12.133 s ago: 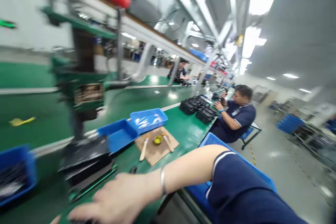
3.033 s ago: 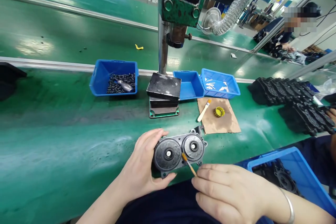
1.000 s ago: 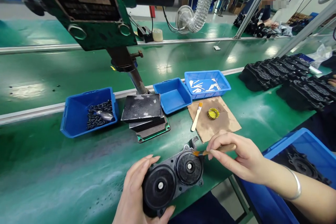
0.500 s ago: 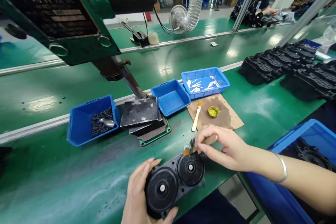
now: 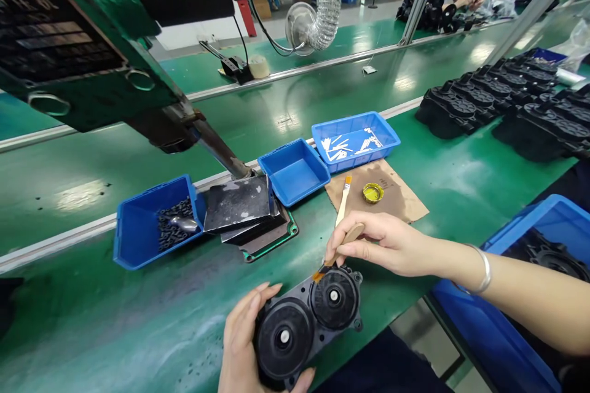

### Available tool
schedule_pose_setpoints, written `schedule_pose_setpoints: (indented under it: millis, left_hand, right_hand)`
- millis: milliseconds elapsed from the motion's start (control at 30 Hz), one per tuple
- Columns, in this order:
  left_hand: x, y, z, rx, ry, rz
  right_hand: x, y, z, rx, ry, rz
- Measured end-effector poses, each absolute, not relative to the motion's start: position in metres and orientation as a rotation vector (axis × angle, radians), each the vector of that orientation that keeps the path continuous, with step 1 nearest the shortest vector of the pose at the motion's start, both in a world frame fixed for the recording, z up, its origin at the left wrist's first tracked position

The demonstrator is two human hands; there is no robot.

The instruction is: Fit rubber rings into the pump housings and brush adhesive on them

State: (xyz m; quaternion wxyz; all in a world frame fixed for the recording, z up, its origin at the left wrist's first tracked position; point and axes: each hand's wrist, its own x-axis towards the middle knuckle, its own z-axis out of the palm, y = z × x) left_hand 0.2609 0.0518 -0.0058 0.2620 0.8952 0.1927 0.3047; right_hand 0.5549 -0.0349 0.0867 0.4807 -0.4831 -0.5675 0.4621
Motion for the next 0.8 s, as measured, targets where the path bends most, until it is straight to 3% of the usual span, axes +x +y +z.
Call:
schedule_pose_setpoints:
  millis: [433,800]
  left_hand:
    - [0.257,0.055,-0.006,2.448,0.494,0.789]
    - [0.255,0.059,-0.006,2.46,0.51,0.775]
  right_hand:
    - [0.567,-0.032,0.079,-1.172,-1.345,1.131]
    - [0.568,-0.099,0.091,-1.343,-1.448,0.889]
